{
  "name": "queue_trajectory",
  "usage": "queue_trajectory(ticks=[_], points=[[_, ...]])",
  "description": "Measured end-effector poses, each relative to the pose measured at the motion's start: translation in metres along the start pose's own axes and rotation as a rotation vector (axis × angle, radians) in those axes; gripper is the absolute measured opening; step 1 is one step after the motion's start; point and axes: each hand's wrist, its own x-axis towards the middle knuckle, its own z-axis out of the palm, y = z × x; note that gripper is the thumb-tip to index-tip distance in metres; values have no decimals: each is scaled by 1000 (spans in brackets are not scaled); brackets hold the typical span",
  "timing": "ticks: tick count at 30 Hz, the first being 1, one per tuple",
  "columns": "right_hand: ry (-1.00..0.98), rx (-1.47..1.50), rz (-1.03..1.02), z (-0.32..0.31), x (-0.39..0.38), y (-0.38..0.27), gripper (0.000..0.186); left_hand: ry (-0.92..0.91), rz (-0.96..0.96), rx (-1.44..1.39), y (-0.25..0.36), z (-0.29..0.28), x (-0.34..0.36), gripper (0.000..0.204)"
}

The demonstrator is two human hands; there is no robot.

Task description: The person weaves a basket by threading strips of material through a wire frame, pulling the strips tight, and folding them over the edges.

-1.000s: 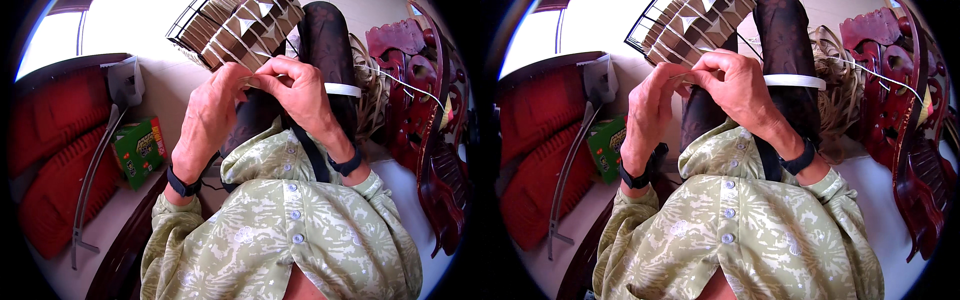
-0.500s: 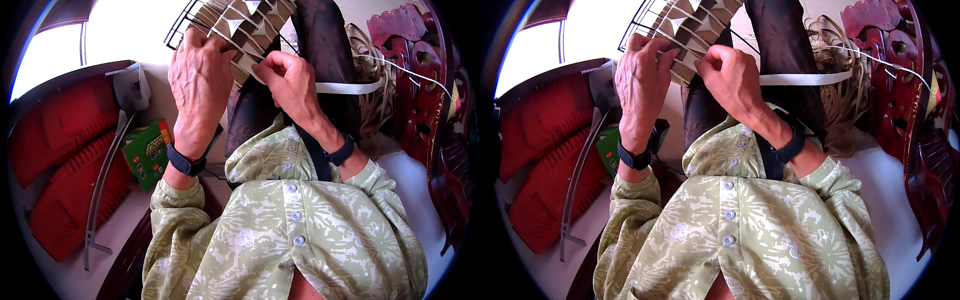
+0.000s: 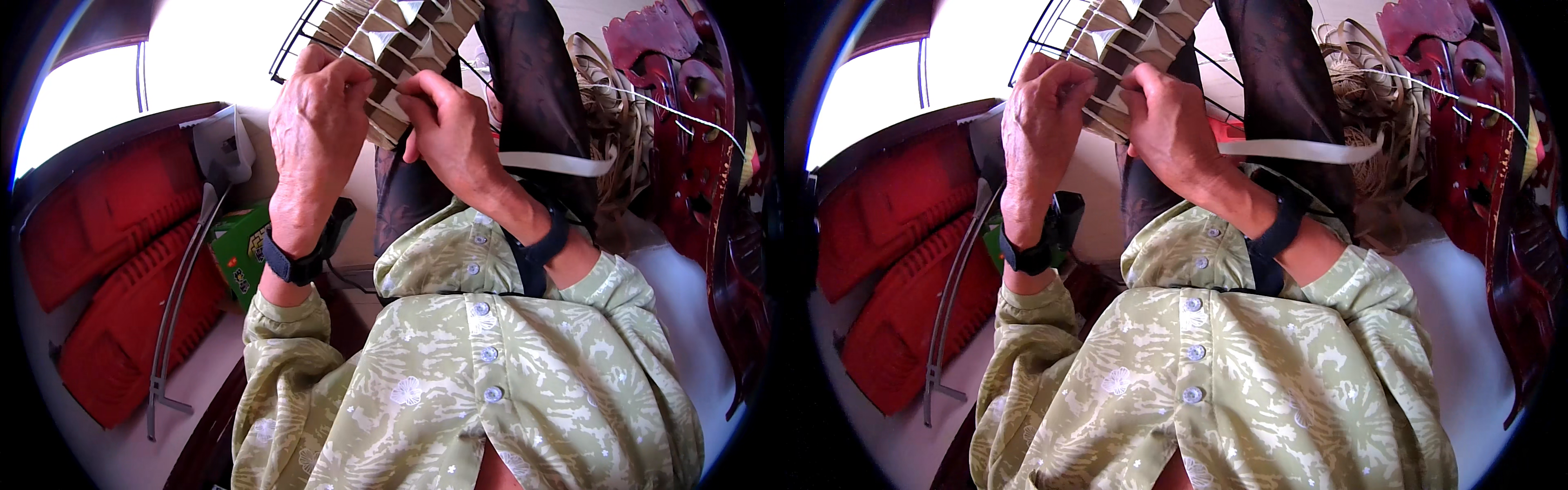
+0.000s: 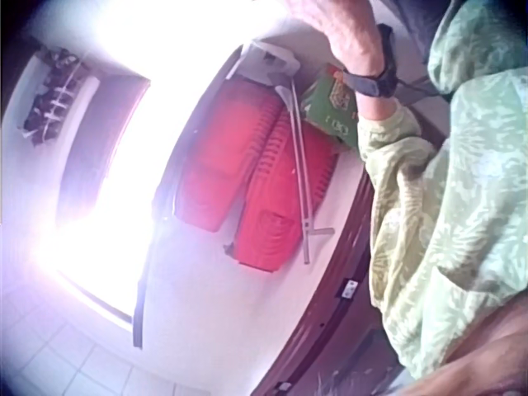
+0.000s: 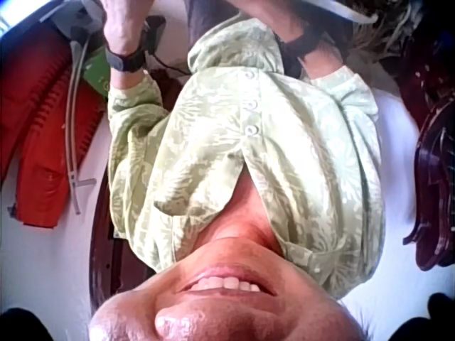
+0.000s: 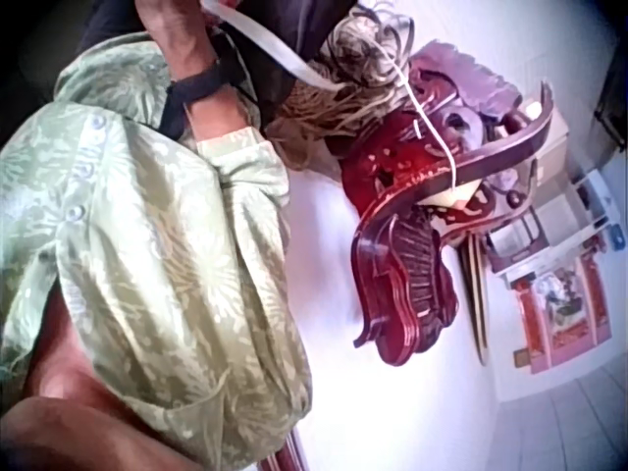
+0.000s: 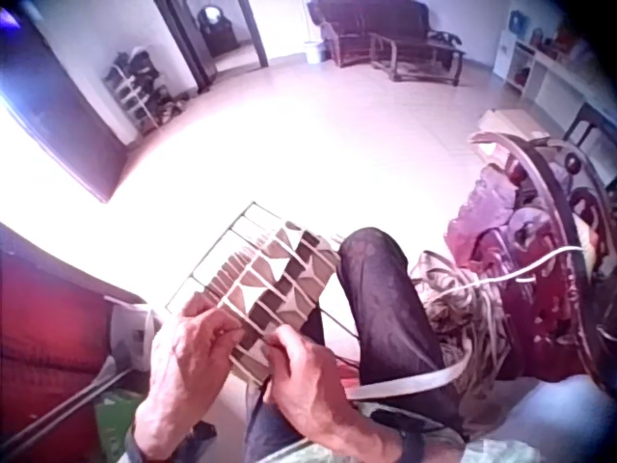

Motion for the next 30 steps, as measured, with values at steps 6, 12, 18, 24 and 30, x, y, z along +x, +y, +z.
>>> queue_trajectory(ticks=[6, 12, 18, 24, 30], points=[[25, 45, 73, 1, 3, -4, 9, -7, -12, 63, -5, -13, 7, 9], [72, 255, 106, 10, 3, 2, 8, -68, 82, 175, -6, -12, 11, 12], [84, 252, 74, 12, 4, 8, 9, -169, 133, 327, -4, -12, 23, 14], [55, 190, 54, 8, 3, 5, 11, -251, 24, 212, -1, -13, 26, 15], [96, -94, -240, -5, -8, 7, 15, -72, 132, 193, 0, -13, 22, 8]])
